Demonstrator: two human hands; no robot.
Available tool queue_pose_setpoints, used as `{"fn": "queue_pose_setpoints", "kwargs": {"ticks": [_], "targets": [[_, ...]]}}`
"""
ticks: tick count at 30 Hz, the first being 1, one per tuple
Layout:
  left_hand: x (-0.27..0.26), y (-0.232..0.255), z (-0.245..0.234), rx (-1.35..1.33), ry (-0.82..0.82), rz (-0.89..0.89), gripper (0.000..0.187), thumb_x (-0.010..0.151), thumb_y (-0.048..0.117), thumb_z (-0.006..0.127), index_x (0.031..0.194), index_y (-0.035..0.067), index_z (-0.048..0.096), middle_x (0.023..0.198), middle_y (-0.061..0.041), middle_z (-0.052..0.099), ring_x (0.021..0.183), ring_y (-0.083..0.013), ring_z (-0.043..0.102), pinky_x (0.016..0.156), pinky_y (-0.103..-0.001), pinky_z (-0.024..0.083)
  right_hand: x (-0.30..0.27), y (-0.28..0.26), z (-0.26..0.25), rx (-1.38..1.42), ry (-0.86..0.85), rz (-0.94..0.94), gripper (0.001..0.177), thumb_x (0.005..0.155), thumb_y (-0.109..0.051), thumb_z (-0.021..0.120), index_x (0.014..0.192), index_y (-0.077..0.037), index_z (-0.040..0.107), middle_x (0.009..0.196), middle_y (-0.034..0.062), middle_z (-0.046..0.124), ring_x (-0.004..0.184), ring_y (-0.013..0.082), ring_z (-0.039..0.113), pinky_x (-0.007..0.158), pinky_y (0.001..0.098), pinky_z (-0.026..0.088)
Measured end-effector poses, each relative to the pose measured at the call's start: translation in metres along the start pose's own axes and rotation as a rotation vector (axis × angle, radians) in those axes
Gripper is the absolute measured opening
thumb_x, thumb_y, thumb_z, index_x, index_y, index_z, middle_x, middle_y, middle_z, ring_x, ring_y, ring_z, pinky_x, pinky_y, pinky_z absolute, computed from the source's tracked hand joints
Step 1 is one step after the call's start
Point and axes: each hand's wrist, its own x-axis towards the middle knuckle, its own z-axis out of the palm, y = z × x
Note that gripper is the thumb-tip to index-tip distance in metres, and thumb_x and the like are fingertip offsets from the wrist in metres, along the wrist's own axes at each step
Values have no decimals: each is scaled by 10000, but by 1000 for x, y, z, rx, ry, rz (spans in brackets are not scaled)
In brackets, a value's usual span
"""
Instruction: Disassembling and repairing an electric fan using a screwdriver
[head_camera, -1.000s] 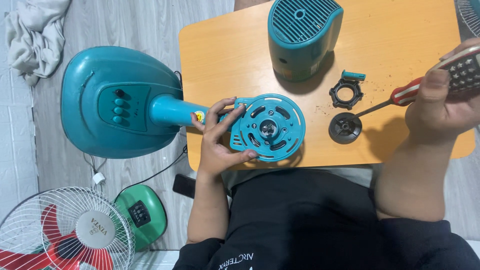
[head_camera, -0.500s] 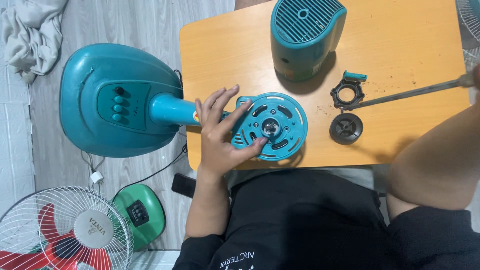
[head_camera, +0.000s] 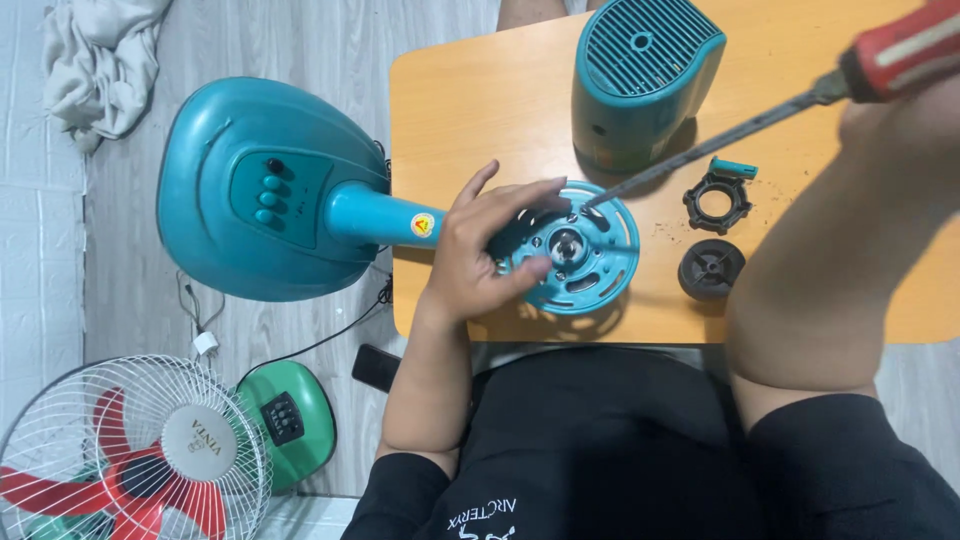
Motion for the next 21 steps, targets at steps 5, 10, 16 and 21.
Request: {"fn": "queue_pose_setpoints", "kwargs": {"ticks": [5, 10, 16, 21], "targets": [[14, 11, -9, -97, -43, -146, 513, 829, 278, 738, 1308, 128, 632, 1024, -87, 795, 1028, -242, 782, 1243, -578, 348, 13, 38, -17, -585, -874, -425, 592, 978, -581, 342, 1189, -49, 492, 957, 168, 550, 931, 364, 779, 980, 491, 729], [14, 10, -6, -331, 40, -249, 407, 876, 126, 776, 1255, 45, 653, 1071, -175, 773, 1007, -229, 778, 840, -282, 654, 51, 49, -21, 275, 103, 320, 728, 936, -457, 381, 1599, -169, 293, 1383, 251, 504, 1346, 396, 500, 1244, 593, 403], [4, 6, 1, -369, 153, -264, 337, 858, 82, 787, 1157, -30, 682, 973, -175, 775, 842, -186, 760, 747, -243, 630, 90, 79, -49, 25, -59, 165, 616, 983, -435, 338, 1500, -101, 376, 1248, 308, 602, 1258, 403, 620, 1207, 598, 480], [8, 6, 2, -414, 192, -287, 309, 881, 116, 775, 1146, -23, 701, 961, -150, 774, 800, -159, 742, 714, -226, 620, 24, 62, -26, 38, -98, 314, 879, 789, -345, 493, 1609, -135, 260, 1413, 282, 526, 1331, 405, 565, 1157, 585, 493]]}}
